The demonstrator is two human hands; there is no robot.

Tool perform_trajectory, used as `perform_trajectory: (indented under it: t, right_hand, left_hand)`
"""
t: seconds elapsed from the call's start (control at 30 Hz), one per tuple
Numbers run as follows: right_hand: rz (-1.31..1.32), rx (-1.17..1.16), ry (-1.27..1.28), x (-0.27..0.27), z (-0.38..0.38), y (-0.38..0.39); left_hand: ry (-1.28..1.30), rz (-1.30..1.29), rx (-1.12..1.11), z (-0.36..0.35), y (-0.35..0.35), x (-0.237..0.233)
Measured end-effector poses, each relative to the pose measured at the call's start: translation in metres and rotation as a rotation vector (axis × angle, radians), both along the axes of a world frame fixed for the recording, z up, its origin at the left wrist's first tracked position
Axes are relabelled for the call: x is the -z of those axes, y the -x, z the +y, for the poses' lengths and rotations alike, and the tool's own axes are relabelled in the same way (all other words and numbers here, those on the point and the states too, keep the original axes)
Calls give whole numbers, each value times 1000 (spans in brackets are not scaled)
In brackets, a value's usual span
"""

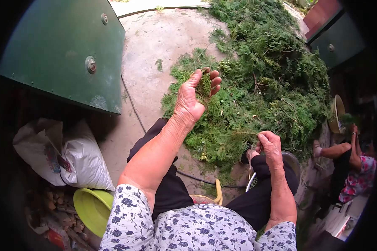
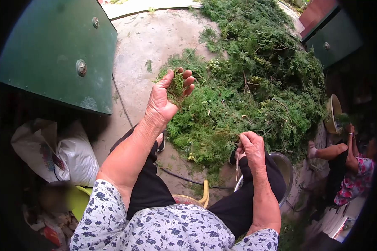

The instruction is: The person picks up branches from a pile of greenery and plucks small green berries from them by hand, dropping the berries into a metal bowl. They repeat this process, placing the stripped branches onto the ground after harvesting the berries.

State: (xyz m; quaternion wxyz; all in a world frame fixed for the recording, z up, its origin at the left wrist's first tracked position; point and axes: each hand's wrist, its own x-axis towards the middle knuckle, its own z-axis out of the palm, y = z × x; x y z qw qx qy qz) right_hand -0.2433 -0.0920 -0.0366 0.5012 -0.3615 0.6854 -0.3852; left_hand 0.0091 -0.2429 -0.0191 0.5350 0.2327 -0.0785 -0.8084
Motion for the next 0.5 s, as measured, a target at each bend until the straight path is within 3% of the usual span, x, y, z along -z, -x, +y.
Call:
perform_trajectory:
  t: [0.13, 0.2, 0.3, 0.4, 0.43, 0.5]
  right_hand:
    - [-25, 259, 377, -33, -8, -47]
    - [12, 236, 475, -49, -8, -71]
    - [170, 137, 422, -57, 0, -99]
    - [341, 16, 504, -40, 9, -114]
    - [351, 14, 455, -38, 11, -116]
    - [380, -19, 420, -37, 13, -119]
  left_hand:
    - [-69, -67, 97, 20, 11, 8]
    - [-76, -97, 90, 24, 15, 14]
    - [-122, -104, 65, 25, 12, 11]
    - [33, 168, -19, 28, 5, 7]
    - [31, -20, 39, 24, 3, 1]
    - [1, -55, 22, 22, -1, -7]
